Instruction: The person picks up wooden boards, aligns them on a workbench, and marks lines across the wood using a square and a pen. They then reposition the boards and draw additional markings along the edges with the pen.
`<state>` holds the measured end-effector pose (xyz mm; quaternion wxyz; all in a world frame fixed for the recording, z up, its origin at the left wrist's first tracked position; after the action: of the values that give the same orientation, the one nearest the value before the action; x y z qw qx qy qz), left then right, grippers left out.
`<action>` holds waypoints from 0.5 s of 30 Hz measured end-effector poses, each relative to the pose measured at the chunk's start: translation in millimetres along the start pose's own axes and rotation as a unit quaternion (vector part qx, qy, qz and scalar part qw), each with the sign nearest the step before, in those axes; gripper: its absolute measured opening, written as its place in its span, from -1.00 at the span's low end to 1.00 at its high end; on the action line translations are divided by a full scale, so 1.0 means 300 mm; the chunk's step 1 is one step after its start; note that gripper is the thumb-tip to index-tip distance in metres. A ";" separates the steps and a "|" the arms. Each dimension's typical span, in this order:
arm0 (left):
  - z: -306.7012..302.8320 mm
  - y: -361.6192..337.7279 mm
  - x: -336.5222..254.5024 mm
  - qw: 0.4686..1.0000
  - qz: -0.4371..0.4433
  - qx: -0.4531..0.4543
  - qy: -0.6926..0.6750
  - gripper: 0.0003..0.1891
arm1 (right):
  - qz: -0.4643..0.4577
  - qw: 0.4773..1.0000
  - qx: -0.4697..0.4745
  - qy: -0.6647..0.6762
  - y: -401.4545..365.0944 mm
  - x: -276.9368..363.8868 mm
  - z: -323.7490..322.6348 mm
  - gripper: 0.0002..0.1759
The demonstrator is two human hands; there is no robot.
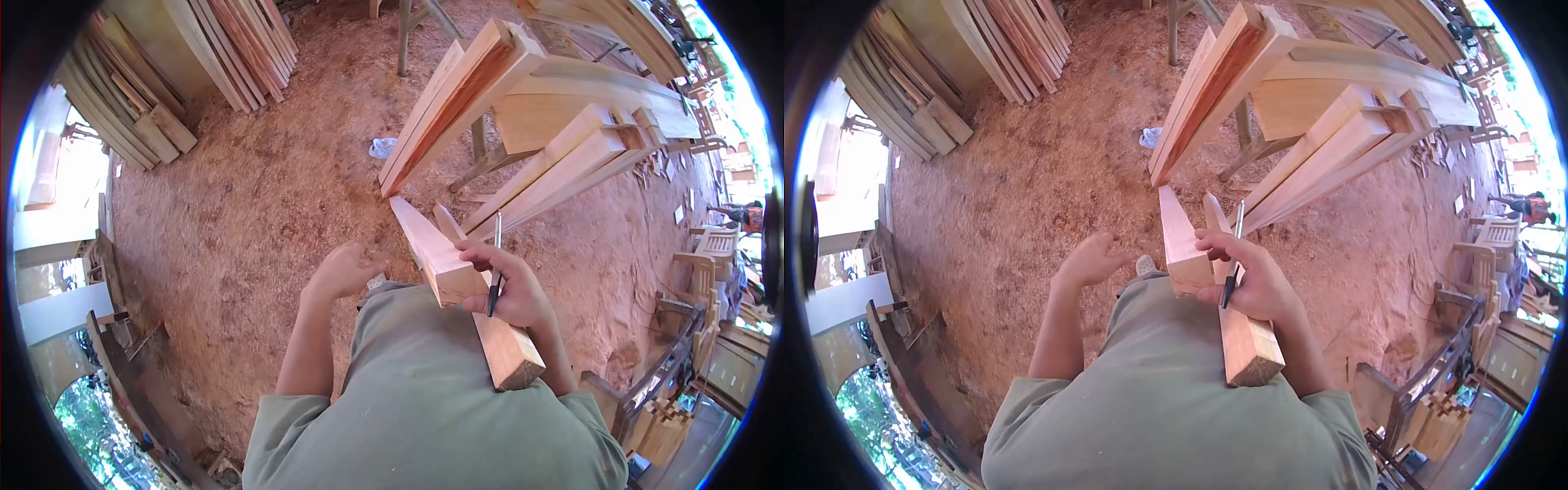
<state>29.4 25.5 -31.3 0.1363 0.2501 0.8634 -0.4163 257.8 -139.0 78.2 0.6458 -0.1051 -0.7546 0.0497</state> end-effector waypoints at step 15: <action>0.286 -0.038 -0.315 0.446 -0.062 0.259 -0.854 -0.33 | 0.051 0.993 0.098 0.038 0.038 0.008 0.028 -0.15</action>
<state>104.8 -78.3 -34.8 0.7079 -0.2622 0.1766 -0.6316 250.3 -126.7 76.6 0.6775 -0.0816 -0.7150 0.1519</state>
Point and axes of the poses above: each hand's wrist, its own y-axis towards the middle knuckle, its own z-axis out of the palm, x = y × z, the point moved 5 cm from there along y, towards the middle knuckle, and after that the axes turned 3 degrees about -z, right-handed, at the moved point
